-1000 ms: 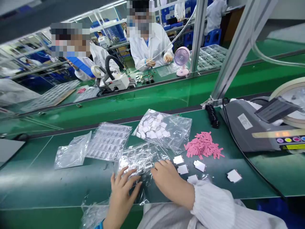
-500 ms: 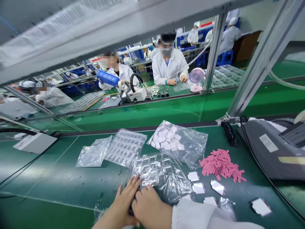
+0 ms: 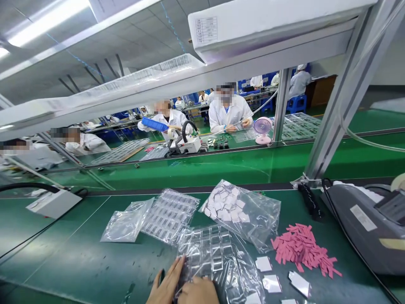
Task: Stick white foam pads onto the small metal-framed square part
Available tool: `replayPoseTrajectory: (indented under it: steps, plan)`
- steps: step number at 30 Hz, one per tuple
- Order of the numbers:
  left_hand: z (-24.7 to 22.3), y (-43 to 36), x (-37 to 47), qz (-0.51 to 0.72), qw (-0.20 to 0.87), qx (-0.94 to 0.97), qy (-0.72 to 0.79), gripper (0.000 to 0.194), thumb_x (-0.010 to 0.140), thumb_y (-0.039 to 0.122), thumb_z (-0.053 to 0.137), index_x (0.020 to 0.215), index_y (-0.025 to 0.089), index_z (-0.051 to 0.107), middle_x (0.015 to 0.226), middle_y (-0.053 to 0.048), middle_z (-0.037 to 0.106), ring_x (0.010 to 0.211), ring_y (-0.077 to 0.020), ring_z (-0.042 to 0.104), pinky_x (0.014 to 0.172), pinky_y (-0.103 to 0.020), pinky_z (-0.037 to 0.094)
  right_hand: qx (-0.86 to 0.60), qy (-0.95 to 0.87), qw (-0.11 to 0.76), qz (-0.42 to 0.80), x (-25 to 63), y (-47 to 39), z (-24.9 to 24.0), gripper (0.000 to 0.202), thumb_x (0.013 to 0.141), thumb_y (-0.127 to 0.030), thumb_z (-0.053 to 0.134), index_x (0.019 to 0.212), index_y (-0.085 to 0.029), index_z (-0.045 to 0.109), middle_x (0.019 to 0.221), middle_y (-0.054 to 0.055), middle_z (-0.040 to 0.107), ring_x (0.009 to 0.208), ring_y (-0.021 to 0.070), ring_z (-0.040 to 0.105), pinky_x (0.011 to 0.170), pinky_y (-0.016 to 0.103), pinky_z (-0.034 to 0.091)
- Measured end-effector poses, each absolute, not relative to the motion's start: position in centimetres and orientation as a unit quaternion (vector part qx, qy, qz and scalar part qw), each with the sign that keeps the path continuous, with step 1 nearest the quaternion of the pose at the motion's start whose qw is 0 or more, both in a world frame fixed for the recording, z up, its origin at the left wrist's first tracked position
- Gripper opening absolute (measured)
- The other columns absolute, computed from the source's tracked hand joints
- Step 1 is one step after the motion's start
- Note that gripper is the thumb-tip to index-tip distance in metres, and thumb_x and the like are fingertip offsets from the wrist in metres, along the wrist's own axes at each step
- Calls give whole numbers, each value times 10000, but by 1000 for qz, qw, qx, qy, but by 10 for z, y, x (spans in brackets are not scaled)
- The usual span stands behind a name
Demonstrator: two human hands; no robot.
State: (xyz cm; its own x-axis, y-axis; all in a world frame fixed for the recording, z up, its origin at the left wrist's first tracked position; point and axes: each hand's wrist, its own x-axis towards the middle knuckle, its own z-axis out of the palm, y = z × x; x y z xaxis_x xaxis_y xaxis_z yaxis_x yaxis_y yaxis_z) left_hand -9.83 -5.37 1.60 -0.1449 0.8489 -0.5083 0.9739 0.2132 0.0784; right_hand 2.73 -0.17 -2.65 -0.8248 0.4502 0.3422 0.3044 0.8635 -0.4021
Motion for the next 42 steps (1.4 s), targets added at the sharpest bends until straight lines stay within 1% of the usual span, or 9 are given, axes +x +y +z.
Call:
replayPoseTrajectory:
  steps: [4, 9, 12, 16, 22, 26, 29, 35, 42]
  plan:
    - [15, -55, -100, -106, 232, 626, 736, 1078, 529, 120, 558, 1427, 107, -38, 1514, -162, 102, 1406, -318, 96, 1094, -583, 27, -284, -887, 195, 309, 55, 4, -4, 77, 734, -215, 690, 673, -196, 646, 680, -49, 665, 609, 84, 601, 516, 159, 389]
    - [7, -57, -107, 49, 214, 665, 714, 1109, 644, 340, 677, 1441, 235, -86, 1523, -152, 118, 1382, -409, 32, 1035, -692, 7, -347, -816, 229, 403, 103, 12, 25, 78, 757, -110, 633, 747, -183, 609, 749, -47, 622, 700, 65, 583, 629, 135, 423]
    - [19, -50, -81, 202, 258, 639, 696, 775, 788, 421, 548, 1441, 334, 141, 1528, -65, 194, 1397, -356, 102, 1089, -627, 72, -355, -783, 304, 411, 126, 14, 34, 83, 777, -106, 572, 760, -187, 570, 766, -26, 588, 716, 98, 559, 635, 185, 419]
    - [41, -24, -18, 374, 431, 520, 635, 451, 745, 461, 613, 1160, 284, 585, 1302, -86, 569, 1247, -323, 458, 1059, -497, 338, -340, -785, 385, 346, 145, 17, 34, 139, 854, -148, 436, 760, -191, 529, 749, 9, 578, 684, 137, 531, 609, 239, 410]
    - [53, 11, 40, 519, 641, 298, 480, 471, 563, 369, 808, 983, 217, 658, 1034, -92, 713, 1029, -251, 624, 871, -321, 502, -342, -767, 441, 316, 170, 23, 33, 155, 877, -163, 414, 787, -208, 532, 758, 16, 605, 705, 147, 563, 619, 247, 447]
    - [50, 25, 42, 576, 658, 193, 445, 337, 602, 318, 795, 859, 138, 672, 923, -102, 731, 883, -202, 669, 837, -284, 505, -397, -794, 335, 315, 207, 47, 31, 184, 837, -168, 439, 949, -216, 578, 817, 19, 640, 665, 145, 592, 596, 244, 490]
    - [49, 32, 32, 598, 647, 136, 453, 285, 696, 347, 724, 883, 141, 665, 933, -79, 729, 893, -179, 671, 891, -283, 485, -470, -834, 197, 211, 232, 88, 26, 271, 818, -67, 391, 869, -176, 634, 761, 45, 656, 618, 167, 601, 556, 272, 479]
    - [47, 36, 23, 596, 668, 66, 440, 197, 792, 307, 635, 878, 132, 660, 876, -74, 731, 835, -161, 682, 878, -299, 499, -408, -885, 166, 154, 200, 163, 8, 422, 788, -51, 513, 1179, -194, 578, 1179, 86, 598, 1045, 234, 551, 883, 396, 437]
    - [55, 21, 23, 627, 664, 45, 406, 358, 625, 405, 766, 801, 110, 668, 689, -43, 690, 682, -160, 674, 755, -291, 510, -360, -902, 172, 161, 159, 181, -16, 240, 779, -210, 505, 924, -208, 697, 976, 139, 679, 949, 261, 625, 840, 378, 477]
